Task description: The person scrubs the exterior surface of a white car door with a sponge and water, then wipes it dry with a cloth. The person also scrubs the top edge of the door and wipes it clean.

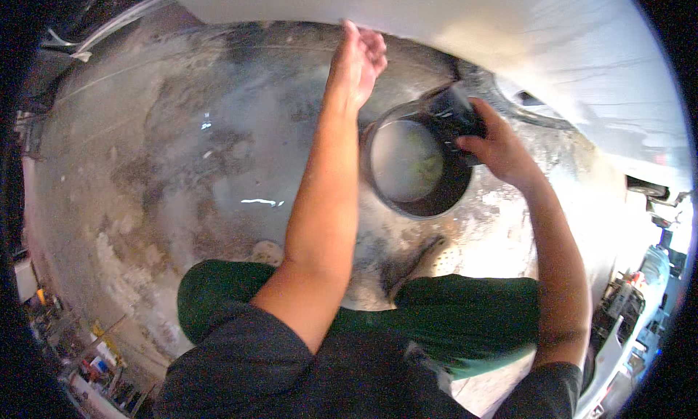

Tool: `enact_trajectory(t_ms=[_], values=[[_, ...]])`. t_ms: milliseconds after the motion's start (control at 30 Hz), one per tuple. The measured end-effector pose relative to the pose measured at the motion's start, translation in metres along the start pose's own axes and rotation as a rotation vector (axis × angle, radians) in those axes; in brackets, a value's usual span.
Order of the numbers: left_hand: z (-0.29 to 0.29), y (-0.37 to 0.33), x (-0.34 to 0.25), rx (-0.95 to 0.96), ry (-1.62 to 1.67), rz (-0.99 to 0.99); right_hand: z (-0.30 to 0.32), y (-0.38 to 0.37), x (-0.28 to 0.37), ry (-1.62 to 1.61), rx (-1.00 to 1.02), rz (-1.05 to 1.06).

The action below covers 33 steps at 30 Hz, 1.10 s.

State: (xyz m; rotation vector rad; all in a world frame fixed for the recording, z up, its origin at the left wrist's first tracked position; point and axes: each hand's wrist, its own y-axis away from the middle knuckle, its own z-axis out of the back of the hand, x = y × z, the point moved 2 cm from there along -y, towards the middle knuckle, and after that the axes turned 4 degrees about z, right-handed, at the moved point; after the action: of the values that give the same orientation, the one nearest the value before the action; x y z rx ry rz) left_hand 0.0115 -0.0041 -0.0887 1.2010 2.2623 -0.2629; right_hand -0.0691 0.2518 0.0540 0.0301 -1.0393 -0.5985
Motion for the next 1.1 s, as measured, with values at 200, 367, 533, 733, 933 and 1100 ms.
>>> enact_trajectory(t_ms=[200, 367, 533, 733, 933, 1100], values=[[-0.079, 0.04, 0.027, 0.404, -0.544, 0.485, 0.016, -0.007, -0.015, 0.068, -0.019, 0.063], [-0.078, 0.023, 0.037, 0.484, -0.706, 0.425, 0.012, -0.014, -0.015, 0.013, -0.057, -0.005], [-0.087, 0.02, 0.034, 0.33, -0.628, 0.491, 0.004, -0.008, 0.004, 0.883, -0.219, 0.286], [-0.088, 0.021, 0.051, 0.247, -0.612, 0.513, -0.001, -0.009, 0.001, 0.957, -0.288, 0.267], [-0.049, 0.015, 0.013, 0.038, -0.616, 0.365, -0.003, 0.001, 0.029, 0.861, 0.228, -0.042], [-0.027, 0.004, 0.003, -0.564, 0.147, 0.094, -0.125, -0.046, -0.074, 0.975, 0.823, -0.026]])
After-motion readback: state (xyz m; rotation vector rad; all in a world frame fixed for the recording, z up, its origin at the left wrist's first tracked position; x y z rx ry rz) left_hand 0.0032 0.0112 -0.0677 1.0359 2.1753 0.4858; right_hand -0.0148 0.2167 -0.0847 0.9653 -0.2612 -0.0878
